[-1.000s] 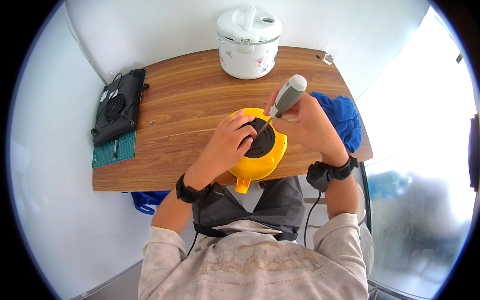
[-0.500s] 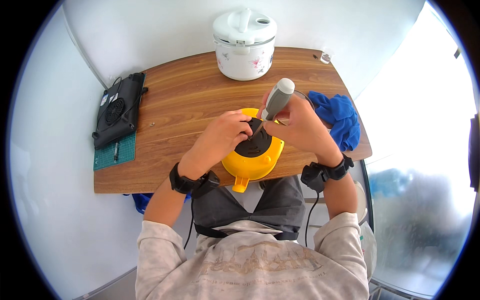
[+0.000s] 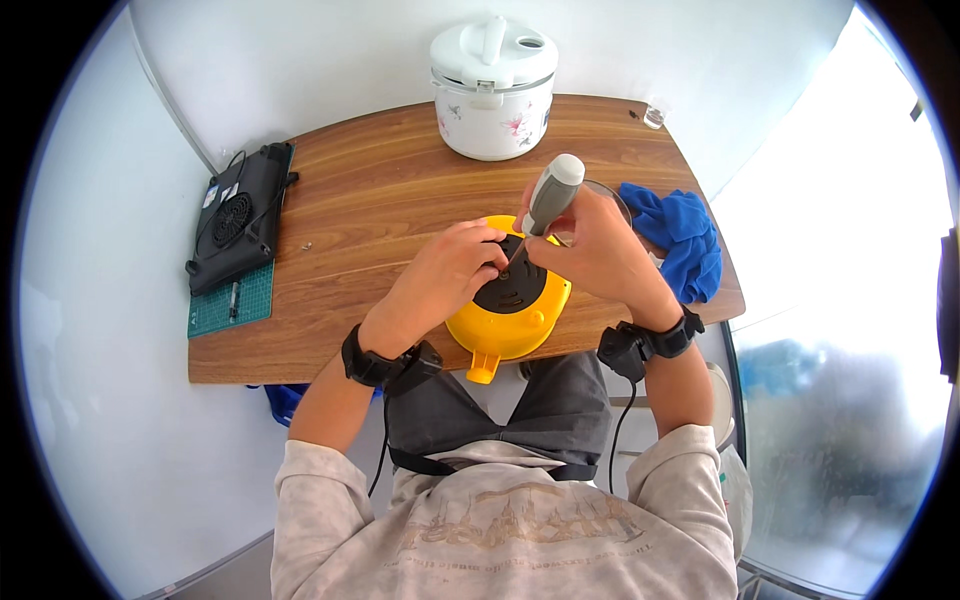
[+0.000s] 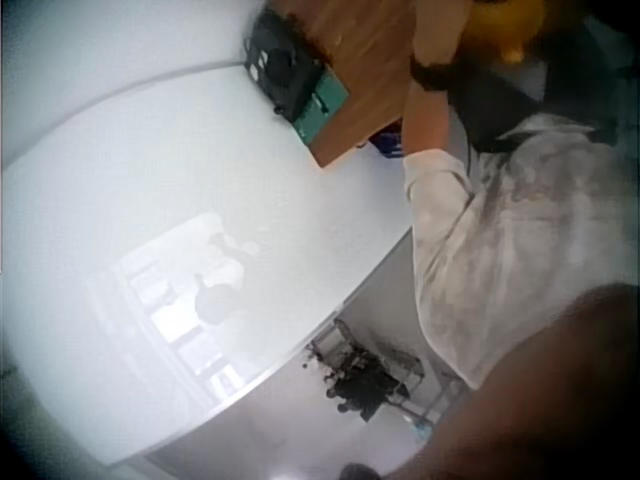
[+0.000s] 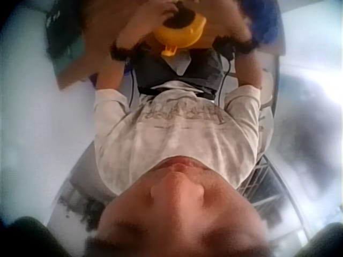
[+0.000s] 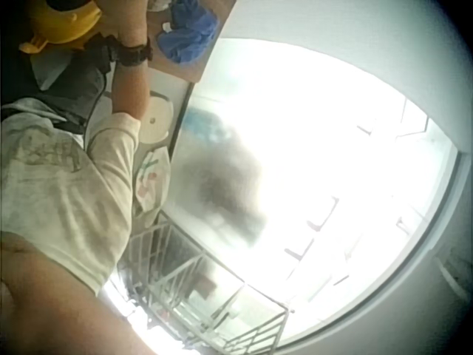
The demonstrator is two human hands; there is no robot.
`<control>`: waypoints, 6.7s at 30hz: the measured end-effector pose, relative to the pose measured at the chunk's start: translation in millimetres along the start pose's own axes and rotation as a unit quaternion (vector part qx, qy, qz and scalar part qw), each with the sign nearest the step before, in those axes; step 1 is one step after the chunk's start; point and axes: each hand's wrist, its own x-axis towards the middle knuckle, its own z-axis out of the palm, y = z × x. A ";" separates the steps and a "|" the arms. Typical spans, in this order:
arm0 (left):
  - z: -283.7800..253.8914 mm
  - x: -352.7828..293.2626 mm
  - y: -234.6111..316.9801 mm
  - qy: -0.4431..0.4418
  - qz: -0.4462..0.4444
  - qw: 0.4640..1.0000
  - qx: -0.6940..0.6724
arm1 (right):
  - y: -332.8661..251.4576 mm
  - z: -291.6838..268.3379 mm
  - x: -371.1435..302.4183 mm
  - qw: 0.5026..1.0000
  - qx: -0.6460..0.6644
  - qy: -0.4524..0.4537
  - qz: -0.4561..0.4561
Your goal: The person disassembles a white rice cooker and a yellow pot. They remove the rice cooker lid, wipe the table with a blue cloth, then use a screwdriver to remove the knob from the pot lid and unscrew the bottom plate of the pot.
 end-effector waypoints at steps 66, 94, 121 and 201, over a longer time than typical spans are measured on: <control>-14.1 6.9 10.8 -0.023 -0.027 0.999 -0.017 | -8.4 -5.5 -3.8 0.982 0.178 -0.039 -0.041; -8.2 2.0 2.0 -0.031 -0.094 0.991 0.096 | 6.5 -13.6 -78.4 0.960 0.278 0.035 -0.027; -61.6 19.6 -60.5 -0.084 -0.086 0.993 -0.020 | 7.2 -30.9 66.0 0.916 0.396 -0.052 0.032; -64.0 53.0 -67.8 -0.176 -0.256 0.946 -0.096 | -34.8 -27.5 95.0 0.995 0.054 -0.016 0.087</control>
